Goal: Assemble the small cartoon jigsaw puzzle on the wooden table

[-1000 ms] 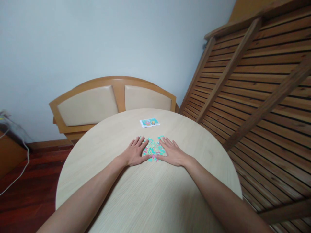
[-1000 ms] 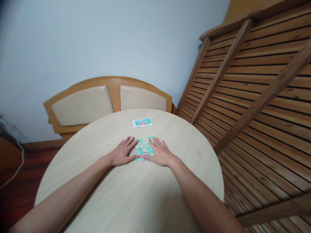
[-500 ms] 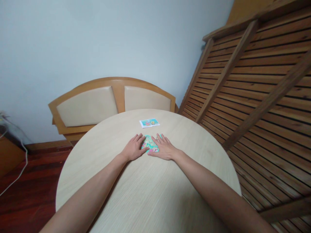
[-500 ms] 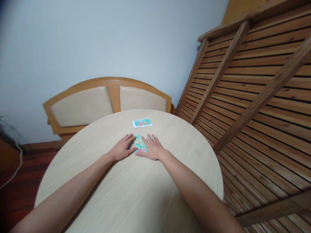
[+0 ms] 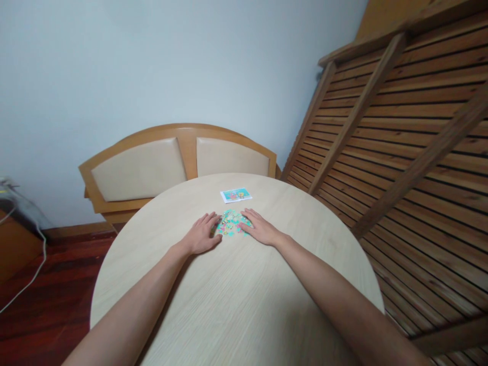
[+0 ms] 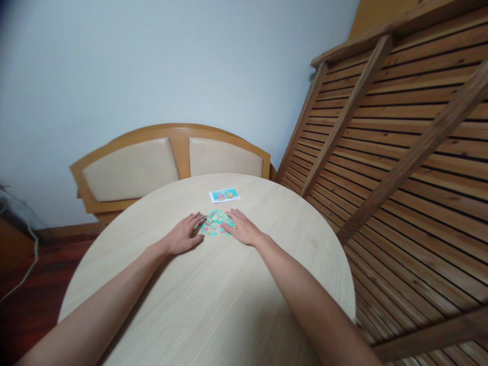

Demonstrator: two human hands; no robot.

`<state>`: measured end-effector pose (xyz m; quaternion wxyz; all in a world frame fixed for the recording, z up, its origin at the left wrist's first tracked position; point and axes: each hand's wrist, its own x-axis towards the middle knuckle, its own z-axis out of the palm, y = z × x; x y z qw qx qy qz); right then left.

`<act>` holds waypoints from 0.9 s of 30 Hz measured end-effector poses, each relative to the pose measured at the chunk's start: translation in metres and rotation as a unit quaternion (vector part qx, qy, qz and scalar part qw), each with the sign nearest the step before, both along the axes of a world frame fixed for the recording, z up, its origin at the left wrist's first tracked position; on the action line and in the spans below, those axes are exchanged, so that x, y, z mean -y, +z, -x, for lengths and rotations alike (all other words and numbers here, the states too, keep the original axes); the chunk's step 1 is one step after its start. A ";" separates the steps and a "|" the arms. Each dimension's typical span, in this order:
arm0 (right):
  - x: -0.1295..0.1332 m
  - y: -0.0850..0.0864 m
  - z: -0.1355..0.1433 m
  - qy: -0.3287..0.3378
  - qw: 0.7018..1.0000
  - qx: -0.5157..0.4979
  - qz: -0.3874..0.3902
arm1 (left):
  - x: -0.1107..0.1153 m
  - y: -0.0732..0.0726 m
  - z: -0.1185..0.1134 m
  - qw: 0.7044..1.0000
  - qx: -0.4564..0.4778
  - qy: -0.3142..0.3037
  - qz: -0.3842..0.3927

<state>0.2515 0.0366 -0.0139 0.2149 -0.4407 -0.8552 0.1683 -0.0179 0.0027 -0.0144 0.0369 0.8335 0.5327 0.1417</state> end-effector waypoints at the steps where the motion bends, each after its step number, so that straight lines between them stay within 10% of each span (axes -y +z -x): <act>1: 0.002 0.000 -0.004 0.007 1.000 0.007 0.004 | -0.002 -0.001 0.003 1.000 0.003 0.002 0.000; 14: 0.045 -0.006 -0.026 0.007 0.997 0.014 -0.080 | 0.002 0.006 -0.007 0.999 0.012 0.044 -0.021; 27: 0.034 0.002 -0.035 -0.075 0.990 -0.001 -0.117 | 0.007 0.024 -0.004 0.997 0.003 0.072 0.025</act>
